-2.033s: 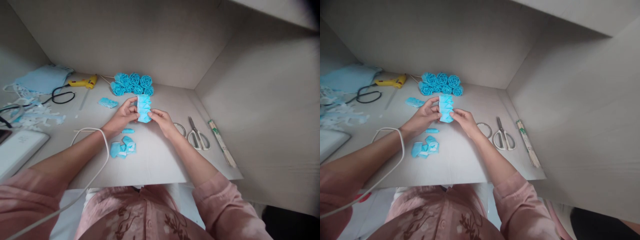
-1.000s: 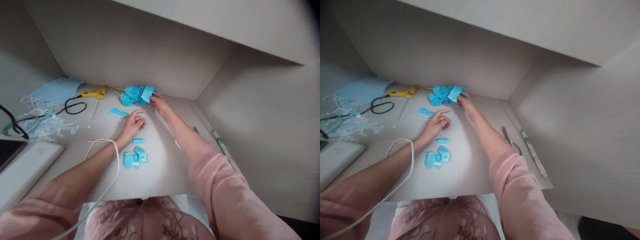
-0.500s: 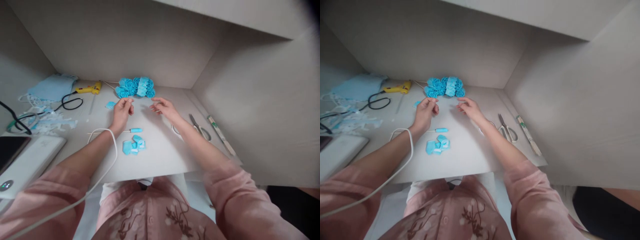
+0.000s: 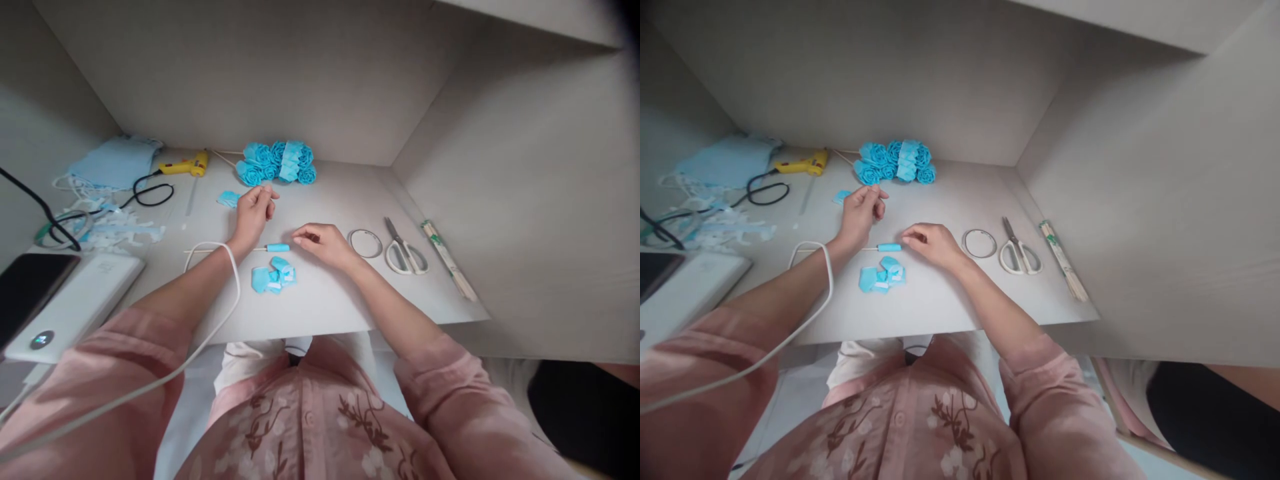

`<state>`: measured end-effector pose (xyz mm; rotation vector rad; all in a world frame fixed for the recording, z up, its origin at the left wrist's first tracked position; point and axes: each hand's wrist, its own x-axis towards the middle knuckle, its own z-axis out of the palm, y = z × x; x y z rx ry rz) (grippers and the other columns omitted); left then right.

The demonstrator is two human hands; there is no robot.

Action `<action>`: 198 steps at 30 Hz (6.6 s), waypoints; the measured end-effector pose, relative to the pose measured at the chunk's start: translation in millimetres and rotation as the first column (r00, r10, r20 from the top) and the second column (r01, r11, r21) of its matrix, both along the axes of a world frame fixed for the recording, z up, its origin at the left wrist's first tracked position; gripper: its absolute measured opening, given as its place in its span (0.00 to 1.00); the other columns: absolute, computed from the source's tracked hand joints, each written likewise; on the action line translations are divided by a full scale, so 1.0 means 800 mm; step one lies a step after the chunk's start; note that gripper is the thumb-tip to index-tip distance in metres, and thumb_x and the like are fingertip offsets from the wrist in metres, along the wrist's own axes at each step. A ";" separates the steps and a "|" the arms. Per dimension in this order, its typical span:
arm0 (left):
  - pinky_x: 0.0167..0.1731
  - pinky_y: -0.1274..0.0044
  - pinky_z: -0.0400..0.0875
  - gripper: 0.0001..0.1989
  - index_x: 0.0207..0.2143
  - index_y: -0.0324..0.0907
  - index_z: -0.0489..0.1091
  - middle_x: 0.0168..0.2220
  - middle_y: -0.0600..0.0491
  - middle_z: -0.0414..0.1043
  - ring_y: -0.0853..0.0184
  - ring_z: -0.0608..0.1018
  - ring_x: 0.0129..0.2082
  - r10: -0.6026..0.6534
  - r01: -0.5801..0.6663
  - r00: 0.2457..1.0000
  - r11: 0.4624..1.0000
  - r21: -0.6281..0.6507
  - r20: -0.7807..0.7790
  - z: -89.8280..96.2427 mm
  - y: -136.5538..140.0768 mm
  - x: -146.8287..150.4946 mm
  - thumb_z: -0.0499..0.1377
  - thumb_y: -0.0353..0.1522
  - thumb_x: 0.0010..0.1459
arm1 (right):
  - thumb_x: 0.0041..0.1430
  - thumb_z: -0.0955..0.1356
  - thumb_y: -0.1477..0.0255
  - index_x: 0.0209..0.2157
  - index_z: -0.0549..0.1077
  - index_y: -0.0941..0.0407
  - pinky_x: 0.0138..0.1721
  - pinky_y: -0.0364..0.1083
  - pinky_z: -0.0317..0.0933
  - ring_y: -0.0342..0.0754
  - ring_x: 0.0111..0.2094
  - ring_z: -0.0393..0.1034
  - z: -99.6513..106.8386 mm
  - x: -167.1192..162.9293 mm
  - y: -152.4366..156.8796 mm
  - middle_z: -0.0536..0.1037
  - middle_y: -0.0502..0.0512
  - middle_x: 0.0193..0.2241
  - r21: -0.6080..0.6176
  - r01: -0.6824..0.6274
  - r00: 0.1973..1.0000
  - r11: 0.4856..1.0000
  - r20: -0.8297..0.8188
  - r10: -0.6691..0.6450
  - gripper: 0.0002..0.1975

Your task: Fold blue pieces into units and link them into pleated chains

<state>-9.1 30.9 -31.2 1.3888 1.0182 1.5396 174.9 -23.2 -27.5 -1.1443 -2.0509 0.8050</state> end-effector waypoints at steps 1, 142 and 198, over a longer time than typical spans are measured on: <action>0.19 0.79 0.56 0.18 0.27 0.42 0.68 0.16 0.58 0.59 0.73 0.62 0.16 0.001 -0.001 1.000 1.000 0.002 -0.001 0.000 0.001 -0.001 0.57 0.46 0.60 | 0.60 0.67 0.64 0.38 0.79 0.56 0.36 0.44 0.60 0.44 0.30 0.68 0.001 -0.001 -0.004 0.80 0.53 0.32 0.039 -0.030 0.999 0.999 0.016 0.029 0.12; 0.26 0.79 0.61 0.14 0.23 0.39 0.68 0.22 0.56 0.68 0.73 0.66 0.22 -0.431 0.377 0.896 0.866 -0.328 -0.107 0.008 -0.022 0.012 0.63 0.41 0.50 | 0.53 0.71 0.58 0.26 0.72 0.57 0.33 0.42 0.56 0.41 0.26 0.62 0.000 0.014 0.024 0.73 0.48 0.24 -0.328 0.062 0.844 0.943 -0.487 -0.225 0.15; 0.22 0.82 0.60 0.10 0.29 0.38 0.73 0.20 0.57 0.66 0.73 0.66 0.21 -0.171 0.133 0.886 0.984 -0.118 -0.432 0.008 -0.033 0.024 0.56 0.35 0.47 | 0.56 0.66 0.70 0.30 0.76 0.55 0.35 0.42 0.62 0.44 0.30 0.71 -0.009 0.005 0.016 0.78 0.51 0.29 0.107 0.274 0.955 0.956 -0.150 -0.256 0.07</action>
